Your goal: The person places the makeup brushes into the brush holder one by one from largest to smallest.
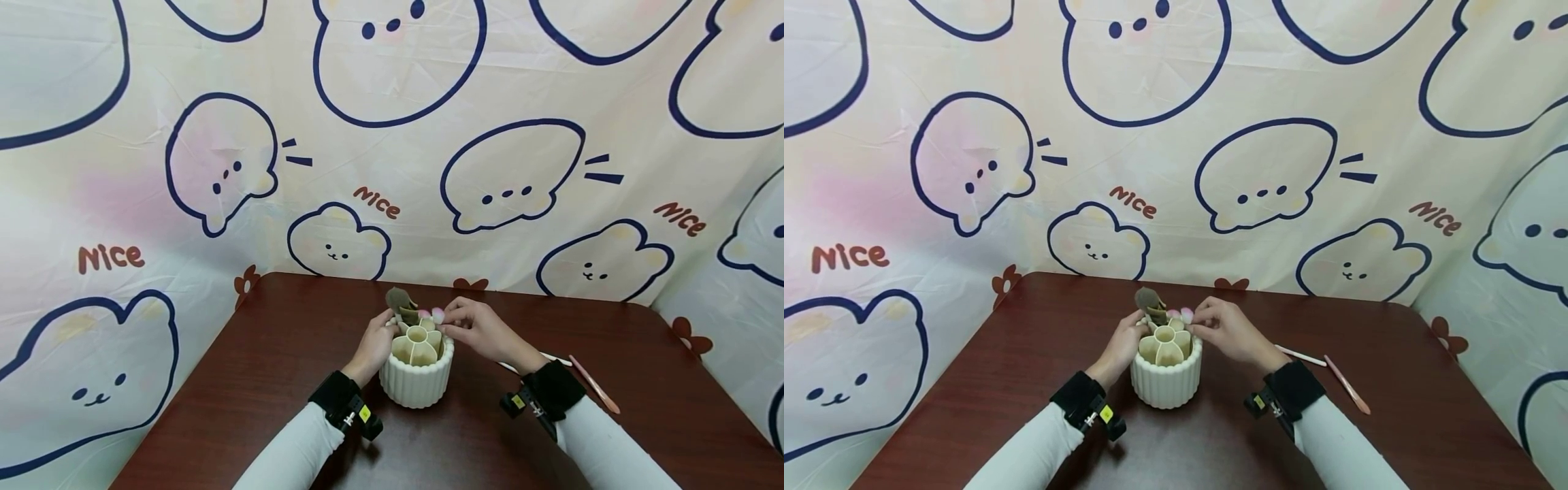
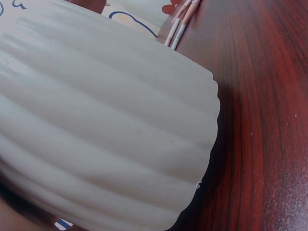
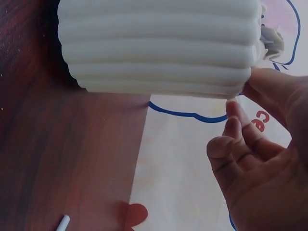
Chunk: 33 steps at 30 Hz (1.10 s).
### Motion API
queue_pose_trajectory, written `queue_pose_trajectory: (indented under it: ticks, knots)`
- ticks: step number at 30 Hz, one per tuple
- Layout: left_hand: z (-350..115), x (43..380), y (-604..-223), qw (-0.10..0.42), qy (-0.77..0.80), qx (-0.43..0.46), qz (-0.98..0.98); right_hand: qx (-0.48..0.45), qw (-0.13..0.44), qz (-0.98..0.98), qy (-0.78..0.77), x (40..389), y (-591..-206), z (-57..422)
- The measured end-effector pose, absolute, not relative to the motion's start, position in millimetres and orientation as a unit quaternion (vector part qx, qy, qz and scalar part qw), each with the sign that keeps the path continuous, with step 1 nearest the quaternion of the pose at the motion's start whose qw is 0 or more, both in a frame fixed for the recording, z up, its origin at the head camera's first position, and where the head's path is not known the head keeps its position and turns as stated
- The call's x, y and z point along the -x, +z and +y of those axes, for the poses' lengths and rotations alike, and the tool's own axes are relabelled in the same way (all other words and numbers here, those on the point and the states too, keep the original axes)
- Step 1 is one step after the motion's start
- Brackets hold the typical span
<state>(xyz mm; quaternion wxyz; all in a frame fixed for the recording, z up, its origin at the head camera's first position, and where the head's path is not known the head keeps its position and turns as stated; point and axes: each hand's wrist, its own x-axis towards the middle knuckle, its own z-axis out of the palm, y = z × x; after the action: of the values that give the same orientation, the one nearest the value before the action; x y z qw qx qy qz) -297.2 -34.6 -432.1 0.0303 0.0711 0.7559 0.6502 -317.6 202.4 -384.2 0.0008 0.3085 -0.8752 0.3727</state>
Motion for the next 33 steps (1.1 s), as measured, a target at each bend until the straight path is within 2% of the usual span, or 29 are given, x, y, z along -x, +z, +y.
queue_pose_trajectory:
  ticks: [23,28,33]
  knots:
    - [-34,299,-432,0.027,0.643,-0.07,0.762,-0.344,-0.021,-0.873,0.346,323,-380,214]
    - [-33,297,-434,0.03,0.646,-0.068,0.76,-0.332,-0.002,-0.883,0.333,318,-372,227]
    - [-33,296,-433,0.027,0.65,-0.073,0.756,-0.308,0.03,-0.902,0.302,312,-354,261]
